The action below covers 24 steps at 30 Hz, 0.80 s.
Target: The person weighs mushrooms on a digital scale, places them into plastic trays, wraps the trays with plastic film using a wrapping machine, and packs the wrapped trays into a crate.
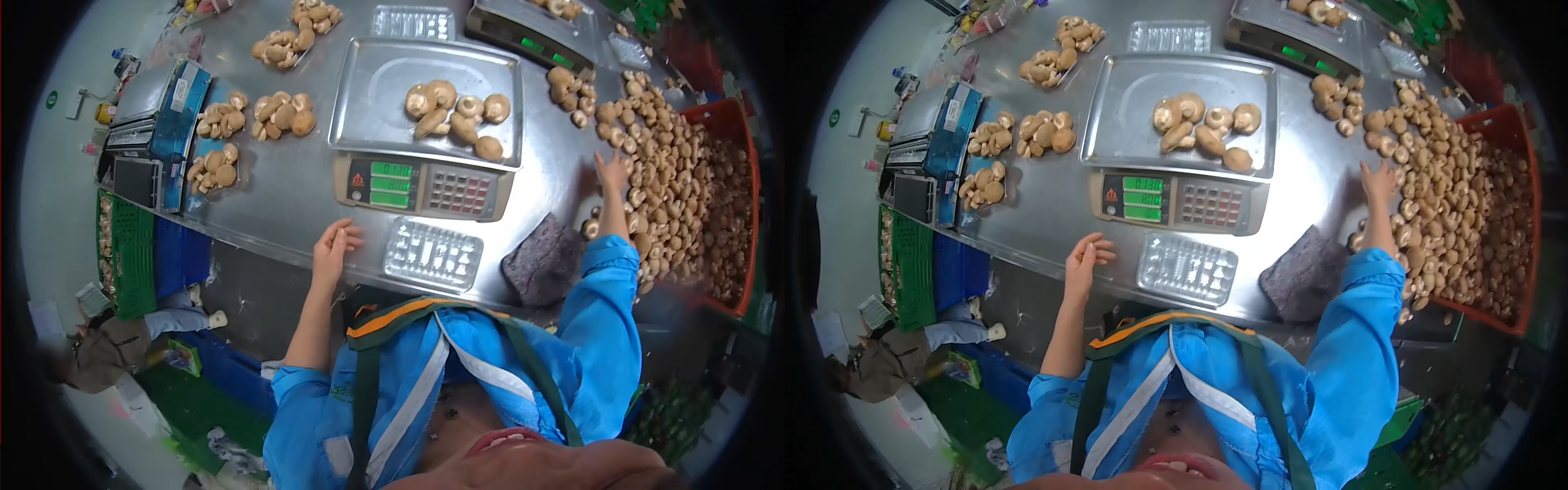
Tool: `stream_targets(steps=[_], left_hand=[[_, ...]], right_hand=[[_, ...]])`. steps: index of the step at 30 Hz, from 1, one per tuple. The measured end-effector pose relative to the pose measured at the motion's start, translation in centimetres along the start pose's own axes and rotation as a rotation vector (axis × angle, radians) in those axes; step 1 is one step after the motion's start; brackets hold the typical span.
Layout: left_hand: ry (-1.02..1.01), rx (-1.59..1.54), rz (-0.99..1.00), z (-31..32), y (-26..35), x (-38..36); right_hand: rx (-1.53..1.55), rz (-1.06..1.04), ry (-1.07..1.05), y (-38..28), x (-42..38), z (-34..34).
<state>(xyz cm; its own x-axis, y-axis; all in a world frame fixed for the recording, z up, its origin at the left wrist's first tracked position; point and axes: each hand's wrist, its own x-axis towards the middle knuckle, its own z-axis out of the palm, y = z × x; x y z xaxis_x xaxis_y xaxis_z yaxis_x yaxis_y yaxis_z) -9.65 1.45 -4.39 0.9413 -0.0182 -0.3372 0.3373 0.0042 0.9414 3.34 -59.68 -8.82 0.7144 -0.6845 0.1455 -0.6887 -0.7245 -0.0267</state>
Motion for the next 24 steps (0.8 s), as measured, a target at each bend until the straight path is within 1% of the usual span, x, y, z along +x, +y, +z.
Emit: stream_targets(steps=[1, 3, 4, 6, 7, 8, 10, 11, 12, 13, 14, 15, 16, 17, 18, 19, 20, 22, 24], left_hand=[[-0.002, 0.017, -0.023, -0.9, 0.2, -0.3], [0.029, 0.052, -0.010, -2.1, 0.5, -0.2], [0.033, 0.049, -0.023, -2.3, 0.3, -0.1], [-0.005, 0.064, -0.011, -2.5, 0.1, 0.6], [-0.004, 0.062, -0.012, -2.5, 0.1, 0.8], [-0.031, 0.044, -0.010, -2.2, 0.1, 1.2], [-0.068, 0.025, -0.001, -2.1, 0.2, 2.1], [-0.084, 0.010, -0.013, -1.9, 0.2, 2.6], [-0.102, -0.009, -0.027, -1.5, 0.2, 3.0], [-0.114, -0.018, -0.022, -1.1, 0.1, 3.6], [-0.144, -0.027, -0.031, -0.6, 0.3, 4.3], [-0.179, -0.033, -0.040, -0.1, 0.6, 5.2], [-0.203, -0.036, -0.028, 0.6, 0.9, 5.9], [-0.243, -0.031, -0.026, 1.4, 1.4, 6.4], [-0.281, -0.022, -0.027, 2.1, 1.8, 6.6], [-0.300, -0.017, -0.024, 2.5, 2.3, 6.6], [-0.340, 0.006, 0.017, 2.9, 2.9, 6.7], [-0.379, 0.021, 0.069, 3.1, 3.5, 6.8], [-0.317, 0.040, 0.106, 2.5, 3.6, 6.6]], right_hand=[[-0.005, 0.008, -0.027, 1.1, -1.9, 0.6], [-0.151, -0.188, -0.203, 2.7, -4.4, 0.5], [-0.159, -0.194, -0.212, 3.7, -4.8, 1.4], [-0.173, -0.168, 0.004, 7.2, -3.8, 4.9], [-0.196, -0.132, -0.046, 8.8, -2.6, 5.3], [-0.196, -0.132, -0.043, 8.5, -2.4, 4.9], [0.413, 0.080, -0.011, 8.1, -1.3, 2.9], [0.624, 0.075, -0.039, 4.0, -2.2, -1.0], [0.628, -0.117, 0.198, -0.2, -3.9, -3.7], [0.829, -0.217, 0.061, -2.8, -4.8, -5.1], [0.883, -0.315, 0.073, -7.8, -7.9, -8.6], [0.985, -0.320, -0.144, -12.0, -11.0, -12.4], [0.951, -0.464, -0.194, -14.8, -12.6, -13.3], [0.877, -0.602, -0.237, -16.6, -13.0, -12.5], [0.902, -0.643, -0.289, -18.8, -14.3, -13.4], [0.861, -0.641, -0.310, -20.0, -15.0, -14.0], [0.958, -0.592, -0.333, -20.4, -15.2, -14.2], [1.235, -0.554, -0.135, -19.2, -14.7, -12.0], [1.191, -0.430, -0.127, -15.2, -13.3, -9.6]])
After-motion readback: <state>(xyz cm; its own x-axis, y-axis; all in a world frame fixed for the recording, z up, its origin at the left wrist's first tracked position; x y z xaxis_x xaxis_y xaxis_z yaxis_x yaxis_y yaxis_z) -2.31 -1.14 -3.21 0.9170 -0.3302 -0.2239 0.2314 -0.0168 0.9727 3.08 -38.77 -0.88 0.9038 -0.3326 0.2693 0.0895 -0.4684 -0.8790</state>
